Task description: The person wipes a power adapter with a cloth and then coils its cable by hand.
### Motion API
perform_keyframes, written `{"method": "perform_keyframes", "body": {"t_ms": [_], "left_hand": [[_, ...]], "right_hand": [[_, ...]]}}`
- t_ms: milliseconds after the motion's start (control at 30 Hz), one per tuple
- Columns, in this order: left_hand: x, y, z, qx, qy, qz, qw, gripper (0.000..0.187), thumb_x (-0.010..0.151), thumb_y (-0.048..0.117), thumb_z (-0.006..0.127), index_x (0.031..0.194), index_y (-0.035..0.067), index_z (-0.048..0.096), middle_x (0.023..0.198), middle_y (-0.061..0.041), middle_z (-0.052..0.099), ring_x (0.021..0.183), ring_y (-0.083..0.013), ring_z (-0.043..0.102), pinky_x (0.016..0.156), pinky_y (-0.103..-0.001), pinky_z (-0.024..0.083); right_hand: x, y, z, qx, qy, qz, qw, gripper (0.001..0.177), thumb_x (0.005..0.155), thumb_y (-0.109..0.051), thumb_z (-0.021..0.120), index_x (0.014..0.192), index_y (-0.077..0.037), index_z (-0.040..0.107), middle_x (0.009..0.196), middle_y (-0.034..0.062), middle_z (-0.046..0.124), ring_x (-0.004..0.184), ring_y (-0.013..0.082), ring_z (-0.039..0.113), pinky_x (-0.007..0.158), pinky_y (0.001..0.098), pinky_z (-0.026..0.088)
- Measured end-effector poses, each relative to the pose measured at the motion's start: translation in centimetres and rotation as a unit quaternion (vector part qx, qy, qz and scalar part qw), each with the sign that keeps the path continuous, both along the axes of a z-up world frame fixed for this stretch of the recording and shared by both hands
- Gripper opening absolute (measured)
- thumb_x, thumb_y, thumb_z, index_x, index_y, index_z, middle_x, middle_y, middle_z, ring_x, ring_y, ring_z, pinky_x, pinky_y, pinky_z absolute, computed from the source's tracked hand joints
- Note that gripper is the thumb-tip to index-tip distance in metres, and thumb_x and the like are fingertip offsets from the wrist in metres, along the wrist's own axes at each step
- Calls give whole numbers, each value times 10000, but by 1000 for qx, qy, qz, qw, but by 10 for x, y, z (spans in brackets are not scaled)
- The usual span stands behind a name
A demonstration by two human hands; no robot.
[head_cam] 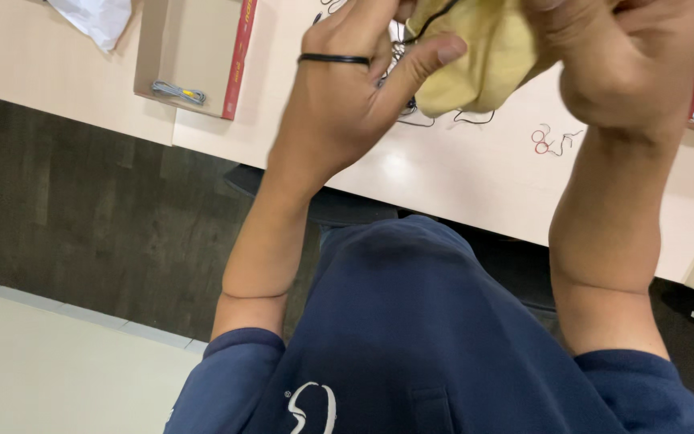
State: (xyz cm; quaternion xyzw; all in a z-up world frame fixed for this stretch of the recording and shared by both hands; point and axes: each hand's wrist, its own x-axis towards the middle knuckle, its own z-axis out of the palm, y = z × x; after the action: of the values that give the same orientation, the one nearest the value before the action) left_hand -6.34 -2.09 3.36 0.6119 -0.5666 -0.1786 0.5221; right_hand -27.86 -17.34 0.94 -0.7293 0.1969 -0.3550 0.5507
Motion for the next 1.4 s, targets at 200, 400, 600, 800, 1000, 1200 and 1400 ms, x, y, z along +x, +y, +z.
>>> {"method": "perform_keyframes", "body": {"t_ms": [200,400,600,800,1000,1200,1400], "left_hand": [[16,12,8,42,-81,-101,991,191,1037,207,718,980,25,726,751,-100,682,655,-127,607,614,-312,461],[29,43,-8,19,173,-116,978,295,1217,203,524,1076,-8,675,741,17,521,668,-46,452,634,-230,363],[27,59,-14,88,245,-128,957,290,1185,252,468,1205,25,647,610,94,352,538,21,277,517,-199,212],[15,59,-12,116,216,-128,961,290,1205,235,485,1167,17,673,623,79,399,554,3,318,537,-209,237],[1,68,-19,82,212,-160,961,268,1227,217,505,1202,5,668,714,30,488,626,-27,400,591,-213,334],[33,143,-22,-181,315,11,932,250,1169,261,468,1195,40,583,774,-70,543,549,-88,403,528,-249,385],[78,184,-32,-271,322,-1,907,352,1175,359,314,1014,118,513,536,104,304,431,-57,98,389,-238,169]], "right_hand": [[-28,-26,-46,41,-123,-4,992,314,1185,-90,617,882,-9,635,686,6,573,617,88,493,589,232,332],[-92,-25,-134,257,-262,-135,920,403,1090,-282,568,1367,9,559,1318,129,658,1228,237,643,1121,397,508],[-143,13,-298,259,153,-308,902,456,1051,-243,619,1367,84,586,1328,178,675,1157,226,666,1012,362,548],[-95,27,-275,43,560,-186,806,655,919,-398,811,1389,2,590,1389,248,589,1252,338,575,1029,419,489],[46,53,-218,-212,152,84,962,415,942,-256,816,1293,-75,688,1246,193,514,1204,346,529,995,419,498],[66,-32,-207,-222,239,84,942,158,1034,-187,678,1061,-34,701,1095,142,624,1048,312,603,930,419,493],[17,-83,-167,-276,169,22,946,255,1066,-191,698,1163,45,714,1082,187,736,944,322,694,782,410,528]]}}
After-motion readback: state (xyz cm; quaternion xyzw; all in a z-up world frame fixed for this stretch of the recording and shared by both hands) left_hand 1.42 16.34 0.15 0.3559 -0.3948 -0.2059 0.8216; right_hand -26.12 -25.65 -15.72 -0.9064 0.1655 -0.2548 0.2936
